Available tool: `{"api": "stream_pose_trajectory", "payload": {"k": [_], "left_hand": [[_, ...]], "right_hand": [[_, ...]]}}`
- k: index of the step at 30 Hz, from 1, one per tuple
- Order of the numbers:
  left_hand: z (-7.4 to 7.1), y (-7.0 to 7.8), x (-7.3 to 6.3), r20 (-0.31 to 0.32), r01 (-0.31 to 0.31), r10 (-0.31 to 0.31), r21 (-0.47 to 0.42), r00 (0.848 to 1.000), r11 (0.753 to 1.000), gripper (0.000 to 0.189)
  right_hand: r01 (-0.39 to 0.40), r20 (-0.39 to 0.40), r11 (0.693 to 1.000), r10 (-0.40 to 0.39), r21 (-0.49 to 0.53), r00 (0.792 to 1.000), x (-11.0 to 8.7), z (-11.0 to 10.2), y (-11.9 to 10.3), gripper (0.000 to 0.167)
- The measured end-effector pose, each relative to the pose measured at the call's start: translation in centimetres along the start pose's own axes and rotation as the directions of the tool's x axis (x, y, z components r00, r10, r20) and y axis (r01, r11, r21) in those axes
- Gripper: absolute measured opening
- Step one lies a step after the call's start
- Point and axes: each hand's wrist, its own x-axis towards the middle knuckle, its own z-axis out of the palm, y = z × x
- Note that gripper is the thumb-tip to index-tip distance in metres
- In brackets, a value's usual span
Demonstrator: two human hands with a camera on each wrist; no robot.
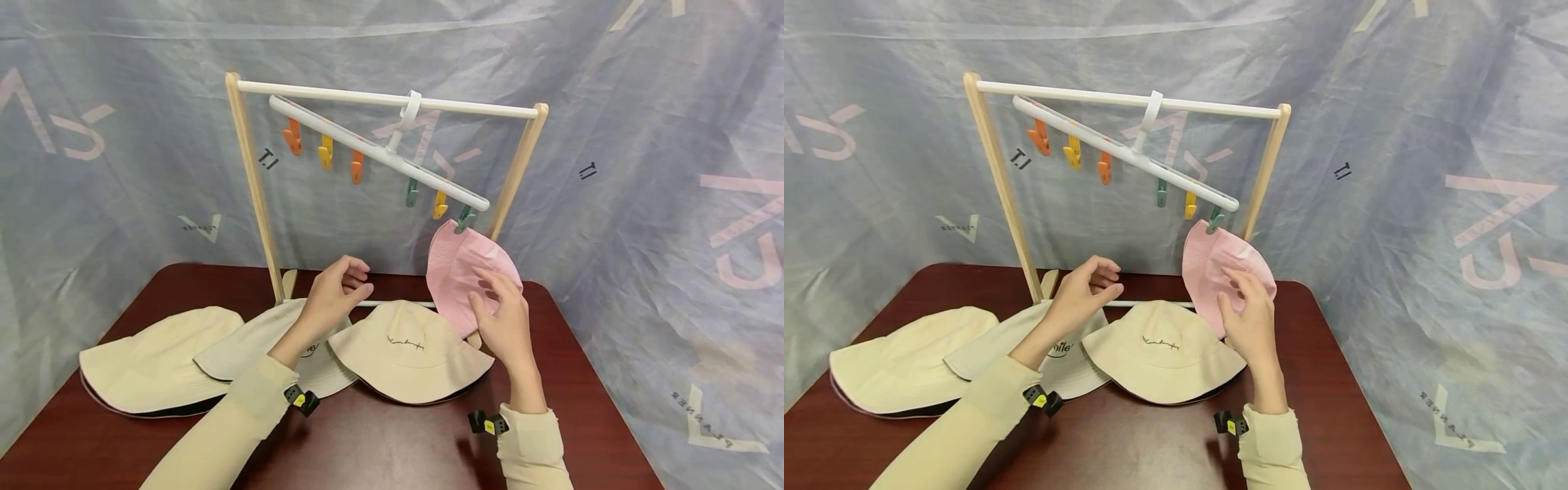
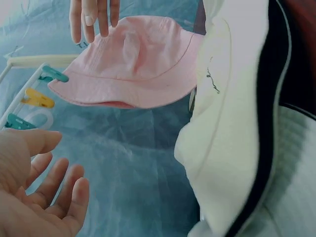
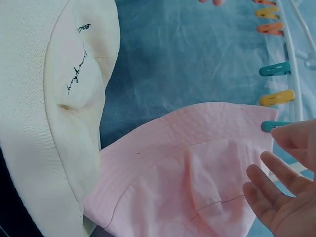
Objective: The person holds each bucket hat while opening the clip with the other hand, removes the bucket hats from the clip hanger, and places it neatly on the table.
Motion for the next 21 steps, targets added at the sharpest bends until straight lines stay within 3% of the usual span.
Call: {"api": "stream_pose_trajectory", "payload": {"k": [9, 21], "left_hand": [[1.1, 1.8, 2.6, 0.018, -0.017, 0.017, -0.017, 1.0, 1.0, 0.03], [3.3, 2.6, 5.1, 0.028, -0.041, 0.044, -0.1, 0.999, 0.994, 0.032]], "right_hand": [[0.065, -0.002, 0.998, -0.065, -0.004, 0.998, 1.2, -0.3, -0.2, 0.046], [0.107, 0.03, 0.994, -0.106, -0.029, 0.994, 4.3, -1.3, -1.0, 0.049]]}}
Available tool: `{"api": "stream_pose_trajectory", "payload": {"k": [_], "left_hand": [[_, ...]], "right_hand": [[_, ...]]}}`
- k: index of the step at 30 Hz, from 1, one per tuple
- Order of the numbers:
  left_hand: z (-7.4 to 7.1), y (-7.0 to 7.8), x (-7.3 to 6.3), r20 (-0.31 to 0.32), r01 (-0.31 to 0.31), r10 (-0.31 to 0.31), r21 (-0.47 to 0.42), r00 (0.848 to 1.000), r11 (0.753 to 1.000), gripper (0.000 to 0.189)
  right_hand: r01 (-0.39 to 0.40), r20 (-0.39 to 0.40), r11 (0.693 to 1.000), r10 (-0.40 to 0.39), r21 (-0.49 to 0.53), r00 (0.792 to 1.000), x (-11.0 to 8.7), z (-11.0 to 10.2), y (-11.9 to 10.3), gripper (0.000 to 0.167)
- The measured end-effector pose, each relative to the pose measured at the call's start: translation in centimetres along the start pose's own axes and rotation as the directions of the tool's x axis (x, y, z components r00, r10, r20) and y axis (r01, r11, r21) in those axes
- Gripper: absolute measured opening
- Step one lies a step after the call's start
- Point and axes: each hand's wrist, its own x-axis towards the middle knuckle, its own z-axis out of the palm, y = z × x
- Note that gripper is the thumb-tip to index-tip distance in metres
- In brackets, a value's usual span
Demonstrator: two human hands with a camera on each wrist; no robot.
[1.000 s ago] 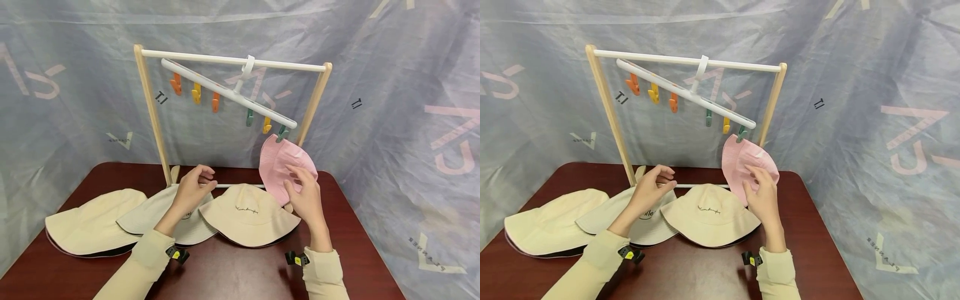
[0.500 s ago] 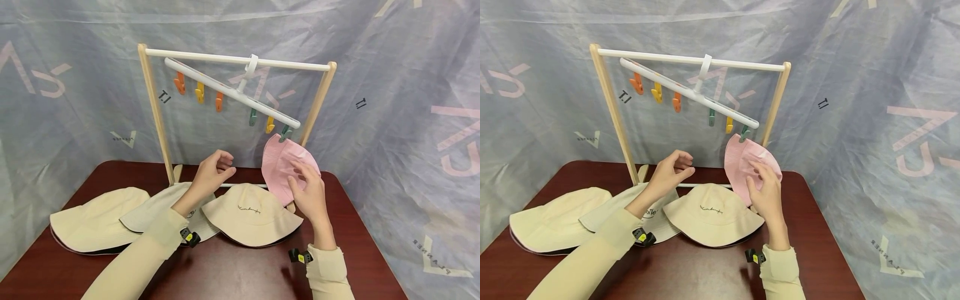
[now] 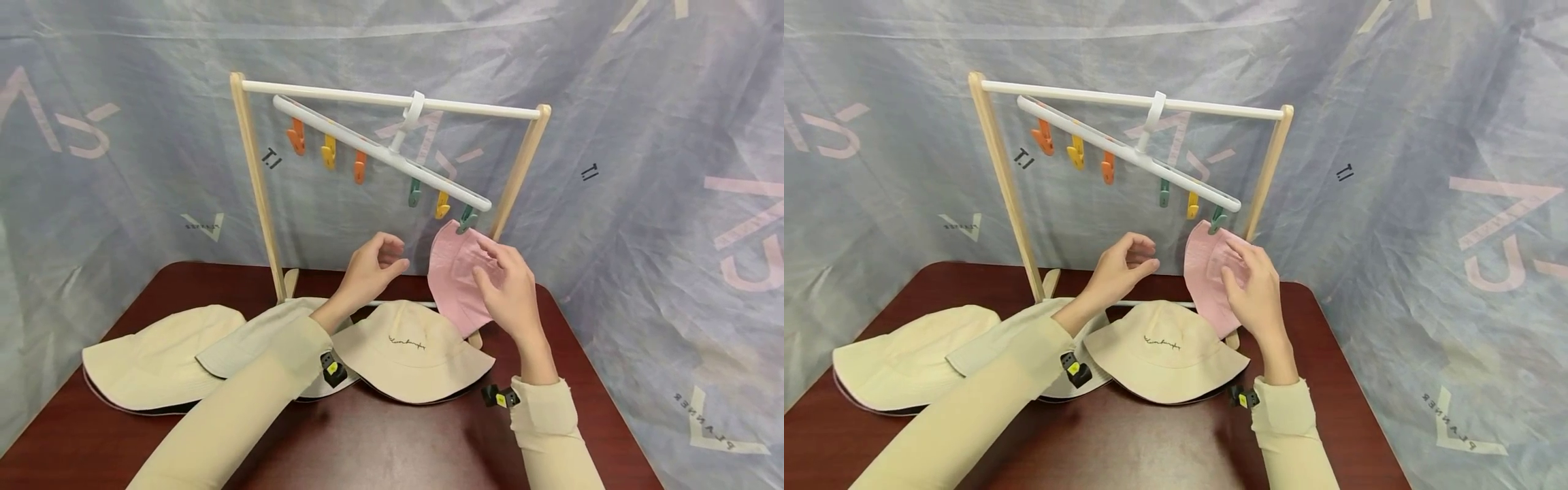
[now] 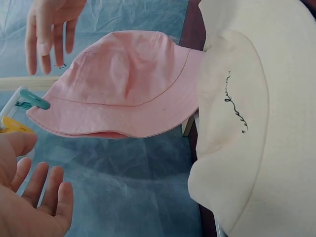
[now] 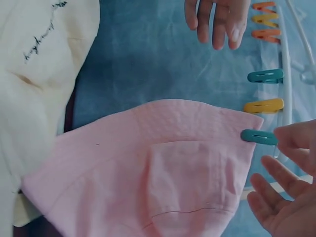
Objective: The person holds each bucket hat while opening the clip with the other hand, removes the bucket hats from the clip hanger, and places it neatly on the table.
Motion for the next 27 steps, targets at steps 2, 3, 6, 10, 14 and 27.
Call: {"api": "stream_pose_trajectory", "payload": {"k": [2, 3, 6, 10, 14, 27], "left_hand": [[0.3, 0.2, 0.4, -0.004, -0.001, 0.001, -0.002, 1.0, 1.0, 0.033], [0.5, 0.2, 0.6, -0.006, 0.002, -0.002, -0.002, 1.0, 1.0, 0.033], [0.9, 0.4, 1.1, -0.013, 0.018, -0.018, -0.001, 1.0, 1.0, 0.033], [1.3, 0.6, 1.7, -0.013, 0.031, -0.031, 0.016, 0.999, 0.999, 0.034], [1.9, 0.7, 2.1, -0.008, 0.042, -0.042, 0.01, 0.999, 0.999, 0.034], [4.4, 0.9, 4.0, -0.054, 0.052, -0.051, 0.006, 0.997, 0.999, 0.041]], "right_hand": [[-0.001, 0.014, 1.0, 0.001, -0.01, 1.0, 0.6, -0.2, 0.1, 0.05], [0.0, 0.02, 1.0, 0.001, -0.016, 1.0, 0.8, -0.3, 0.1, 0.051], [-0.011, 0.027, 0.999, 0.012, -0.039, 1.0, 1.6, -0.5, 0.2, 0.05], [-0.027, 0.044, 0.998, 0.029, -0.06, 0.999, 2.6, -0.8, 0.2, 0.051], [-0.051, 0.069, 0.997, 0.055, -0.061, 0.996, 3.3, -1.1, 0.2, 0.05], [-0.172, 0.167, 0.985, 0.168, 0.006, 0.971, 5.1, -1.6, 0.3, 0.05]]}}
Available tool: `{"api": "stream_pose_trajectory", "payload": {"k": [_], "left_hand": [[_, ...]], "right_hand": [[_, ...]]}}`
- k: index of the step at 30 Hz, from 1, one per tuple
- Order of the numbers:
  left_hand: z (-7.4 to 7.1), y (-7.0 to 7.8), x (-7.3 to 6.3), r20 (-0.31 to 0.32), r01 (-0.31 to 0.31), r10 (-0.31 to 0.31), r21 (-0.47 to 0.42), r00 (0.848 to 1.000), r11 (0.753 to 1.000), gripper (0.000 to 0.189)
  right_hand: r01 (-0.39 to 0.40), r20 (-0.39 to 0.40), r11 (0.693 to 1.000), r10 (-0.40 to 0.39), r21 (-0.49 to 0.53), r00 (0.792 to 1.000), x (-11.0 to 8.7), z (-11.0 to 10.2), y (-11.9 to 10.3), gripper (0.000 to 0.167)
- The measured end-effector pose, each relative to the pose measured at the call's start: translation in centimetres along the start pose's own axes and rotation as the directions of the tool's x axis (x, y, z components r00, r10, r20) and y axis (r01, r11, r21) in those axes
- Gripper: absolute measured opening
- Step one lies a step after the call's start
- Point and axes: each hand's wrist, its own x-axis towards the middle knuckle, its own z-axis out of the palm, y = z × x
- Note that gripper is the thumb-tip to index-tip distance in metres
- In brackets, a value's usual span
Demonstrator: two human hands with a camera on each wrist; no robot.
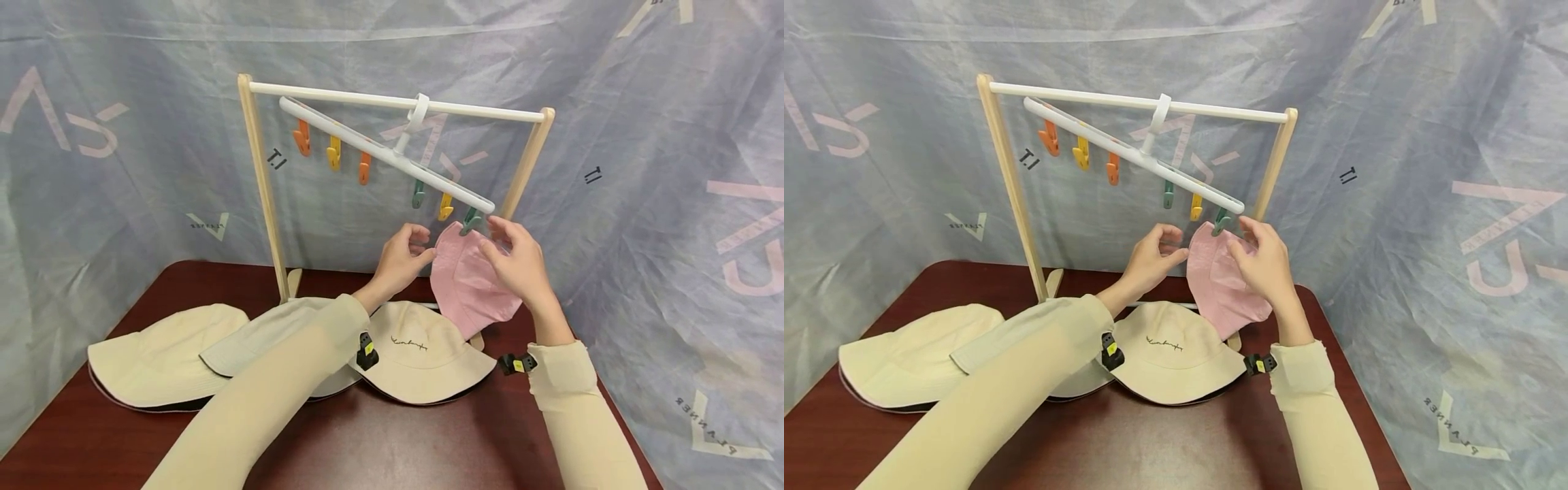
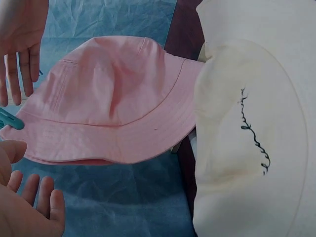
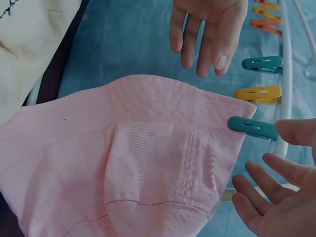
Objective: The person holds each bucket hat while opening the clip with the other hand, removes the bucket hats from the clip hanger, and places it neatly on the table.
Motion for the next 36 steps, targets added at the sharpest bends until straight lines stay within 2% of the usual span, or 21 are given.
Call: {"api": "stream_pose_trajectory", "payload": {"k": [8, 17, 24, 30, 36], "left_hand": [[1.3, -0.3, 1.1, -0.008, 0.023, -0.023, 0.012, 1.0, 1.0, 0.043], [2.0, -0.1, 1.4, -0.012, 0.037, -0.036, 0.015, 0.999, 0.999, 0.039], [2.5, 0.1, 1.6, -0.027, 0.052, -0.052, 0.027, 0.998, 0.998, 0.033], [2.7, 0.2, 1.7, -0.056, 0.038, -0.036, 0.033, 0.998, 0.999, 0.023], [2.7, 0.1, 1.6, -0.062, 0.038, -0.036, 0.041, 0.997, 0.998, 0.019]], "right_hand": [[-0.061, 0.071, 0.997, 0.057, 0.057, 0.996, 0.6, -0.6, -0.1, 0.053], [-0.156, 0.133, 0.985, 0.145, 0.079, 0.98, 1.0, -1.1, -0.4, 0.057], [-0.159, 0.16, 0.983, 0.143, 0.09, 0.977, 1.3, -1.1, -0.1, 0.056], [-0.17, 0.164, 0.98, 0.151, 0.106, 0.975, 1.6, -1.2, 0.0, 0.054], [-0.218, 0.192, 0.96, 0.184, 0.174, 0.964, 1.8, -1.2, -0.2, 0.054]]}}
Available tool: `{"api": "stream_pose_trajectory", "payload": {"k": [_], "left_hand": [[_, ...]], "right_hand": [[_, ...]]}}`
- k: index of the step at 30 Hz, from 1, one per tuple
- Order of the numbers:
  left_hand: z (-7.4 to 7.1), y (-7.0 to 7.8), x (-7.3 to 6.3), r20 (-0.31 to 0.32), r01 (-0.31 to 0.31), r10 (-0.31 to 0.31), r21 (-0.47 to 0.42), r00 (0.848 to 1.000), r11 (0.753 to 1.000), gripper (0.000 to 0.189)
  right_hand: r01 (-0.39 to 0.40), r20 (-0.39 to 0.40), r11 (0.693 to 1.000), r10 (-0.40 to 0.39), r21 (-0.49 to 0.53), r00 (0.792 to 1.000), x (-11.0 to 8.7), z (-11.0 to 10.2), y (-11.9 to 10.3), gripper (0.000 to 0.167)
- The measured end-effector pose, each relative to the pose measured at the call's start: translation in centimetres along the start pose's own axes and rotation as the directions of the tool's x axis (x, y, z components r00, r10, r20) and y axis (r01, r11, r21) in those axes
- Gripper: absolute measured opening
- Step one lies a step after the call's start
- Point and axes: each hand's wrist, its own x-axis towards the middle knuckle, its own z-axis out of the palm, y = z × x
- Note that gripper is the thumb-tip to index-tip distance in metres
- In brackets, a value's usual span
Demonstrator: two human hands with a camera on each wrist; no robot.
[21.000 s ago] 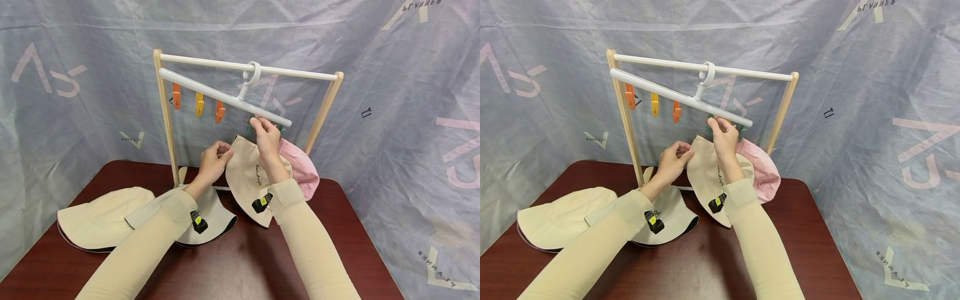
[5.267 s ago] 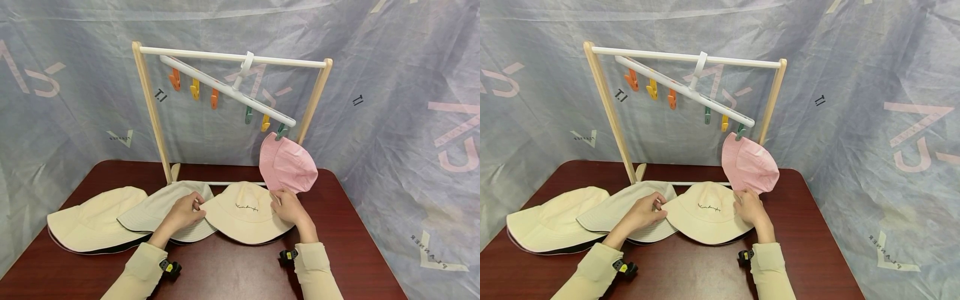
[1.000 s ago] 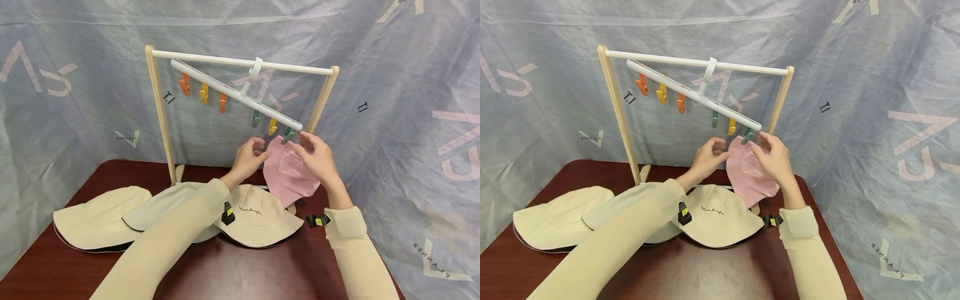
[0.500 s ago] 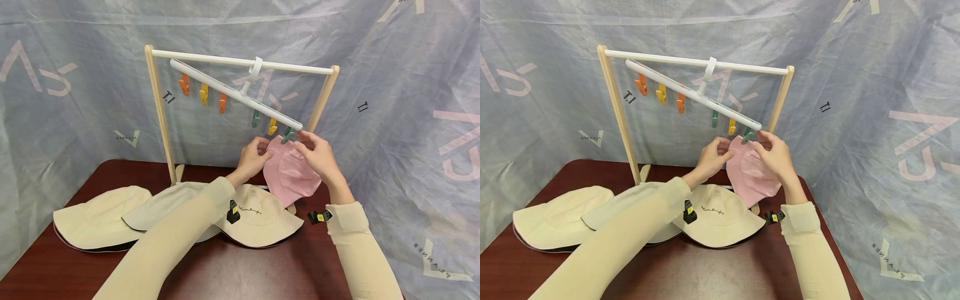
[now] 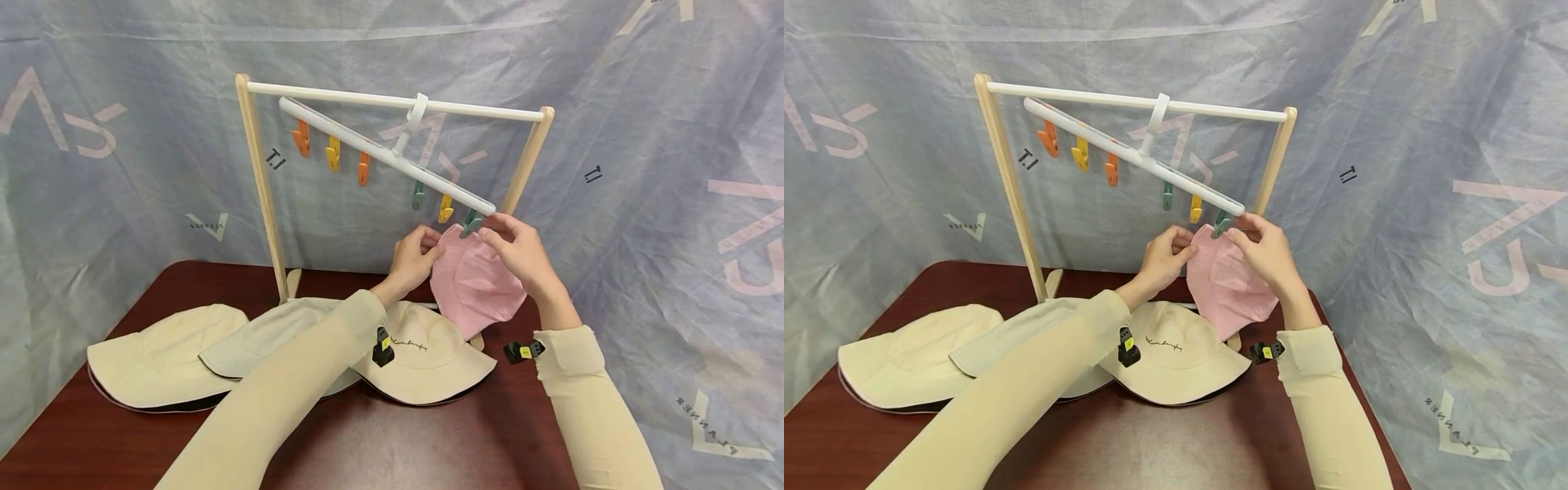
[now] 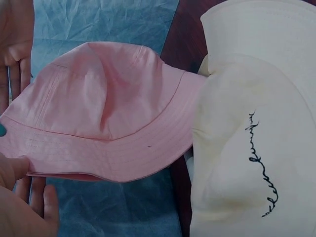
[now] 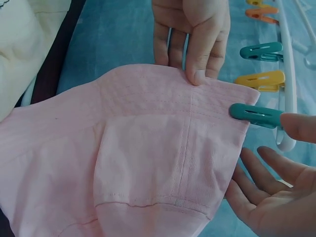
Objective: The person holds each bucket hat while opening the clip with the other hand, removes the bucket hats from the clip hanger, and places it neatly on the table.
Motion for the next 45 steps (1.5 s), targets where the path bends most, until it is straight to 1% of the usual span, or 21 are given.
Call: {"api": "stream_pose_trajectory", "payload": {"k": [6, 11, 19, 23, 26, 28, 32, 33, 36, 38, 45], "left_hand": [[0.1, -0.2, -0.3, 0.001, 0.013, -0.013, 0.003, 1.0, 1.0, 0.017], [0.2, -0.2, -0.4, 0.007, 0.031, -0.031, 0.008, 0.999, 0.999, 0.017], [0.4, 0.1, -0.4, 0.013, 0.022, -0.022, 0.014, 1.0, 1.0, 0.016], [0.4, 0.2, -0.5, 0.014, 0.016, -0.016, 0.008, 1.0, 1.0, 0.016], [0.5, 0.2, -0.5, 0.012, 0.01, -0.01, 0.007, 1.0, 1.0, 0.016], [0.5, 0.2, -0.5, 0.013, 0.01, -0.01, 0.008, 1.0, 1.0, 0.016], [0.6, 0.1, -0.4, 0.011, 0.017, -0.017, 0.007, 1.0, 1.0, 0.016], [0.6, 0.1, -0.4, 0.009, 0.018, -0.018, 0.006, 1.0, 1.0, 0.016], [0.7, 0.1, -0.5, 0.005, 0.024, -0.024, 0.004, 1.0, 1.0, 0.015], [0.7, 0.1, -0.5, 0.003, 0.025, -0.025, 0.001, 1.0, 1.0, 0.014], [0.7, 0.3, -0.6, -0.003, 0.029, -0.029, -0.001, 1.0, 1.0, 0.014]], "right_hand": [[-0.041, 0.031, 0.993, 0.037, 0.109, 0.999, 0.3, 0.2, 0.1, 0.055], [-0.053, 0.051, 0.986, 0.045, 0.157, 0.998, 0.8, 0.5, 0.6, 0.054], [-0.084, 0.114, 0.97, 0.058, 0.23, 0.992, 1.3, 0.5, 1.0, 0.058], [-0.079, 0.12, 0.958, 0.047, 0.275, 0.992, 1.5, 0.6, 1.3, 0.056], [-0.061, 0.113, 0.939, 0.024, 0.339, 0.993, 1.6, 0.7, 1.6, 0.053], [-0.056, 0.111, 0.917, 0.013, 0.394, 0.994, 1.7, 0.8, 1.7, 0.054], [-0.058, 0.116, 0.864, 0.0, 0.5, 0.993, 1.8, 1.0, 2.0, 0.06], [-0.06, 0.118, 0.848, -0.004, 0.527, 0.993, 1.8, 1.1, 2.1, 0.06], [-0.058, 0.118, 0.815, -0.013, 0.577, 0.993, 1.9, 1.2, 2.1, 0.059], [-0.057, 0.115, 0.8, -0.016, 0.598, 0.993, 1.8, 1.3, 2.1, 0.058], [-0.052, 0.108, 0.774, -0.021, 0.631, 0.994, 1.8, 1.4, 2.1, 0.055]]}}
